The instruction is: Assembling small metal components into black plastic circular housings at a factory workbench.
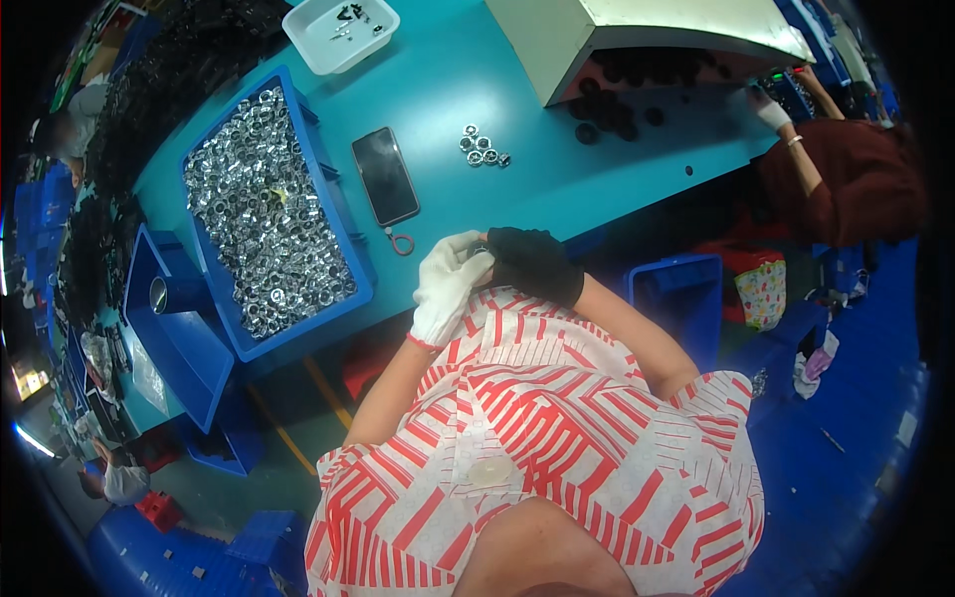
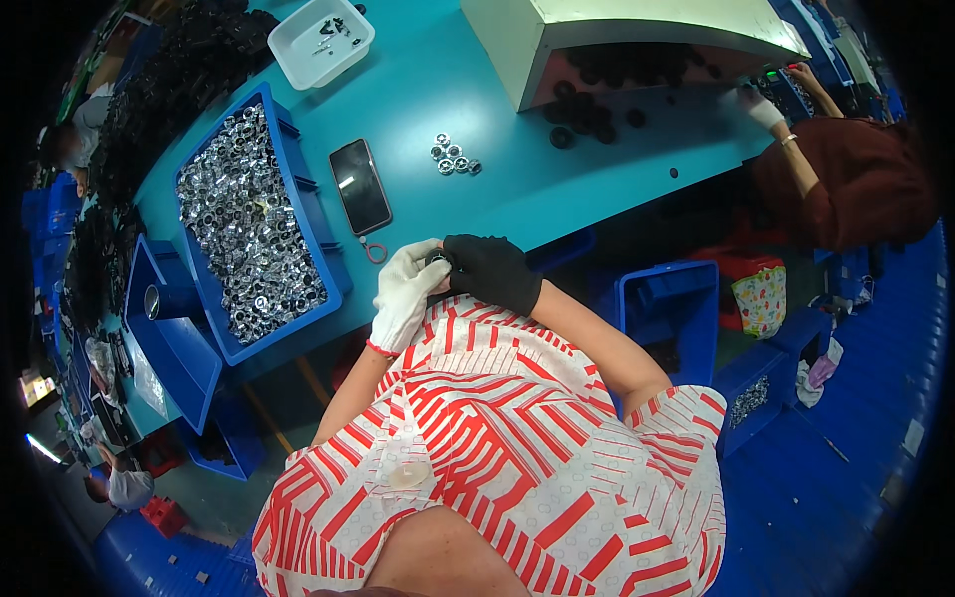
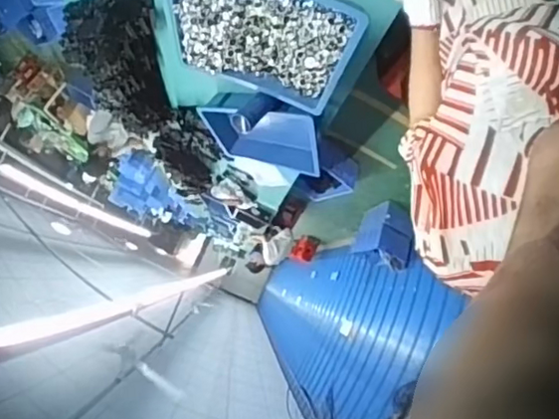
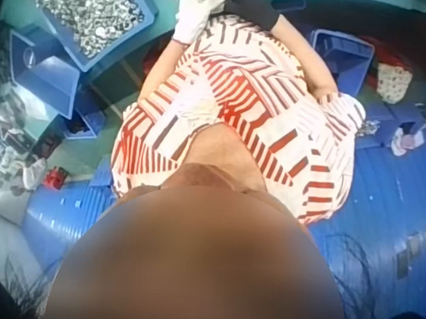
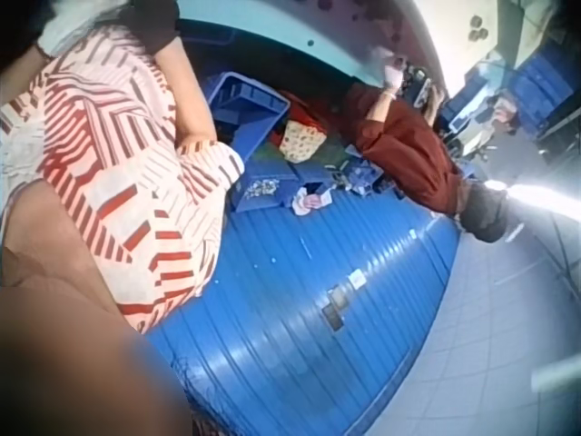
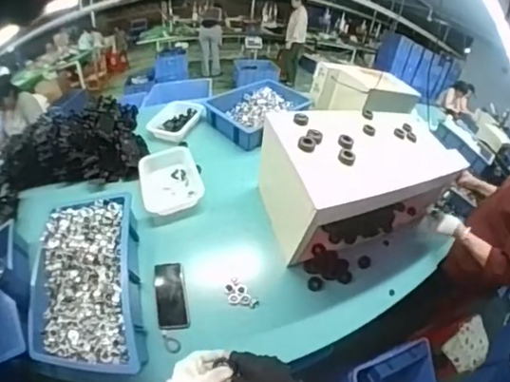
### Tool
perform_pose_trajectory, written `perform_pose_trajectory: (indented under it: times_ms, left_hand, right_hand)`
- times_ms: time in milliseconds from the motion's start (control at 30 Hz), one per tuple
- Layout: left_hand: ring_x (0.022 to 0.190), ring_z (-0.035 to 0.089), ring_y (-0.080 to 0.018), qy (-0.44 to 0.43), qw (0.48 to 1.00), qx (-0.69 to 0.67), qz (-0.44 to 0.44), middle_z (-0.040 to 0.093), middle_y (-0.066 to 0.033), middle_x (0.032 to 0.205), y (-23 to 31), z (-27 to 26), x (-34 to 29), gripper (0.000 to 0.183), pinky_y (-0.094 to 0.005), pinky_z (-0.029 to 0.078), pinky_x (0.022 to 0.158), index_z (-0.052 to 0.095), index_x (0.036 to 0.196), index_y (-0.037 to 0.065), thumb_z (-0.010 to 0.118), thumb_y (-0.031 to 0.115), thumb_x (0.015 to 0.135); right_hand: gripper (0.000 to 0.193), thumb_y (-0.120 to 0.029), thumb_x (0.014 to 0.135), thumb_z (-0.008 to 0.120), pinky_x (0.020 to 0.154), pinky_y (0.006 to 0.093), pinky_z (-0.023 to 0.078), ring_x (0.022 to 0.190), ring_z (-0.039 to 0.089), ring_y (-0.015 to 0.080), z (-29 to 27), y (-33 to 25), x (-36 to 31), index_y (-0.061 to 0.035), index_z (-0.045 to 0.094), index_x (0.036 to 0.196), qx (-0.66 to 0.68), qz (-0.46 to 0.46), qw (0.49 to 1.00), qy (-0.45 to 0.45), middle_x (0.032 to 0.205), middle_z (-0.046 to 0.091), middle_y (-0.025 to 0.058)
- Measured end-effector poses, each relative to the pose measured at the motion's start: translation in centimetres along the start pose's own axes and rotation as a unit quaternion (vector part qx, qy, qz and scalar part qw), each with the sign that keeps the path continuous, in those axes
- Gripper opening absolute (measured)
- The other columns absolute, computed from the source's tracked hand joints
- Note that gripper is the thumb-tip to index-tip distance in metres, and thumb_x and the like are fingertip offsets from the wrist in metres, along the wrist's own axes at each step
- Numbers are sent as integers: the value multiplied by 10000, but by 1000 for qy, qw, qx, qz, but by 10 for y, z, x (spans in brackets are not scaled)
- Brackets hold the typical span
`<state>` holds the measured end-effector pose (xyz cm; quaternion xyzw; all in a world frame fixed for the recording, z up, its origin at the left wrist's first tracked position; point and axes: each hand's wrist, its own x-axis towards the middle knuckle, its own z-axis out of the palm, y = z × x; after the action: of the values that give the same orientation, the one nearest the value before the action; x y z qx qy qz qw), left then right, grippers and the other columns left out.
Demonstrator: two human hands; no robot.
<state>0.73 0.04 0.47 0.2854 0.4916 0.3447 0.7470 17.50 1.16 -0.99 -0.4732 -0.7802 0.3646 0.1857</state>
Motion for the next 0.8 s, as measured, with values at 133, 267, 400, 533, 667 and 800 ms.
perform_pose_trajectory:
  times_ms: [133,267,400,533,667,800]
  left_hand:
    - [725,571,-86,65,997,29,-13,600,-52,859,-3,-1,2,327,-192,484,660,529,1106,-57,612,29,802]
    - [714,571,-86,47,998,36,-32,602,-56,862,-8,-7,4,322,-190,488,665,521,1110,-60,602,25,810]
    - [745,594,-99,-19,999,-15,-23,616,-76,911,-5,-8,4,317,-192,490,666,515,1121,-63,579,24,823]
    - [803,626,-131,5,998,-60,-24,622,-123,1002,-2,-5,0,406,-208,500,697,448,1205,-78,560,7,824]
    - [880,631,-161,-14,998,61,10,627,-137,1028,4,-7,1,447,-239,486,752,409,1237,-85,558,-1,823]
    - [910,622,-168,42,999,-3,-5,621,-140,1051,7,-1,-3,430,-260,504,749,432,1211,-87,573,25,821]
  right_hand:
    - [319,-281,745,691,655,370,489,757,621,295,5,-1,-2,-85,585,973,-32,-37,999,16,843,621,121]
    - [315,-272,740,698,660,371,488,758,617,302,13,2,-6,-78,585,961,-15,-2,1000,18,831,616,130]
    - [348,-255,751,692,713,349,489,812,623,287,7,1,-6,-75,592,1031,64,35,997,29,876,632,131]
    - [369,-260,791,669,766,316,479,856,630,217,2,14,-9,-72,596,1100,143,79,987,-2,921,655,104]
    - [292,-260,829,650,729,284,473,794,608,148,-3,17,-4,-52,625,1032,272,140,952,-27,866,647,83]
    - [245,-223,851,636,653,247,464,713,574,97,2,14,-2,-28,620,999,346,165,923,-22,816,625,54]
